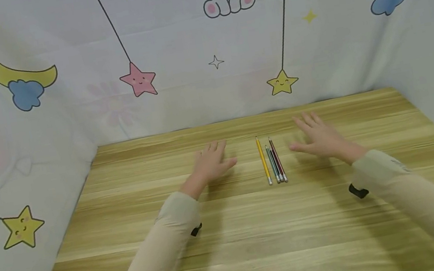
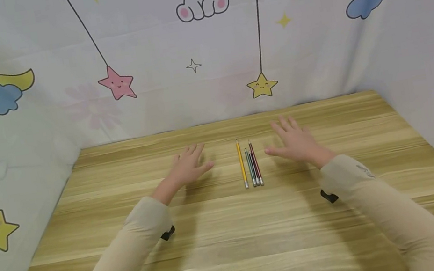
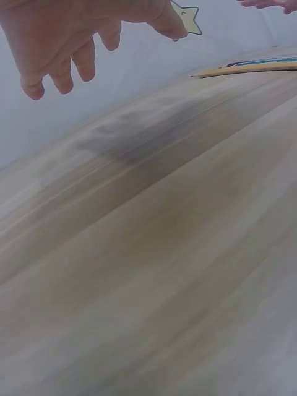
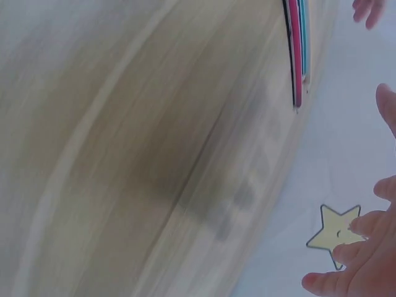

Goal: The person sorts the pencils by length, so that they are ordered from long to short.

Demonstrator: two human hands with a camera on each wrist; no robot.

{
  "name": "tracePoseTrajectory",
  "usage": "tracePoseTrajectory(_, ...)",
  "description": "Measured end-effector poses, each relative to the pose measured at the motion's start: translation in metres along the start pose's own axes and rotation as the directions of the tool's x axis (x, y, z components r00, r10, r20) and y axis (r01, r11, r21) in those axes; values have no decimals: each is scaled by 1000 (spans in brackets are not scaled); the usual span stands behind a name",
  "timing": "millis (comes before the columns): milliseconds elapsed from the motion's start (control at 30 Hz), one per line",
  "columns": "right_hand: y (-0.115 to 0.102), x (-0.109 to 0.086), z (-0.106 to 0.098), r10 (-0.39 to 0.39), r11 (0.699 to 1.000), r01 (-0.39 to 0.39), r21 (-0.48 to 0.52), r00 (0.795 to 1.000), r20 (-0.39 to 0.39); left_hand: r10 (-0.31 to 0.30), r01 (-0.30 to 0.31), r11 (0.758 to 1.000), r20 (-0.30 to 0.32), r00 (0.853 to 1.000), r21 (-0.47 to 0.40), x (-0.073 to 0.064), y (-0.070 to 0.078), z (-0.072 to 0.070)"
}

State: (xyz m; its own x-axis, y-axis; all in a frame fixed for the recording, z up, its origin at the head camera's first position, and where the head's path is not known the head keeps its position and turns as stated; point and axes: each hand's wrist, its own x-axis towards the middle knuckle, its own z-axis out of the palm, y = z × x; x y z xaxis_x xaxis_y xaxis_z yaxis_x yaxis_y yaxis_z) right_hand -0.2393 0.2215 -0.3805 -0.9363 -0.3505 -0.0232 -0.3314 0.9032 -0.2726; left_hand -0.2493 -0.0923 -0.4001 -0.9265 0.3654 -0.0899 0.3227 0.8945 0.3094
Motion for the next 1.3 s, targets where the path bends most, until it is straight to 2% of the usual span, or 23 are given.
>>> tracePoseTrajectory(200, -10, 10, 9, -25, 988, 34, 150, 998, -60, 21, -23, 997, -29, 999, -80, 8, 21, 5)
tracePoseTrajectory(367, -16, 18, 18, 11, 954, 10, 301, 998, -70, -15, 7, 985, -41, 999, -172, 15, 34, 9)
tracePoseTrajectory(500, -21, 22, 22, 74, 900, -50, 432, 997, -38, -62, 51, 956, -28, 998, -288, 20, 42, 13)
tracePoseTrajectory(667, -25, 26, 28, 147, 816, -142, 561, 988, 36, -89, 84, 910, 7, 996, -406, 24, 50, 18)
tracePoseTrajectory(733, -27, 29, 31, 165, 792, -169, 587, 984, 60, -98, 94, 896, 13, 995, -433, 25, 52, 20)
tracePoseTrajectory(933, -31, 34, 40, 187, 794, -196, 575, 979, 76, -126, 126, 865, 33, 992, -485, 28, 59, 28)
tracePoseTrajectory(1000, -32, 36, 43, 192, 786, -204, 583, 978, 82, -134, 134, 857, 36, 990, -497, 28, 61, 30)
tracePoseTrajectory(1167, -34, 39, 49, 198, 764, -226, 605, 974, 113, -146, 142, 854, 30, 989, -501, 30, 64, 35)
tracePoseTrajectory(1300, -34, 41, 51, 209, 767, -247, 592, 969, 133, -154, 147, 862, 26, 988, -486, 31, 67, 37)
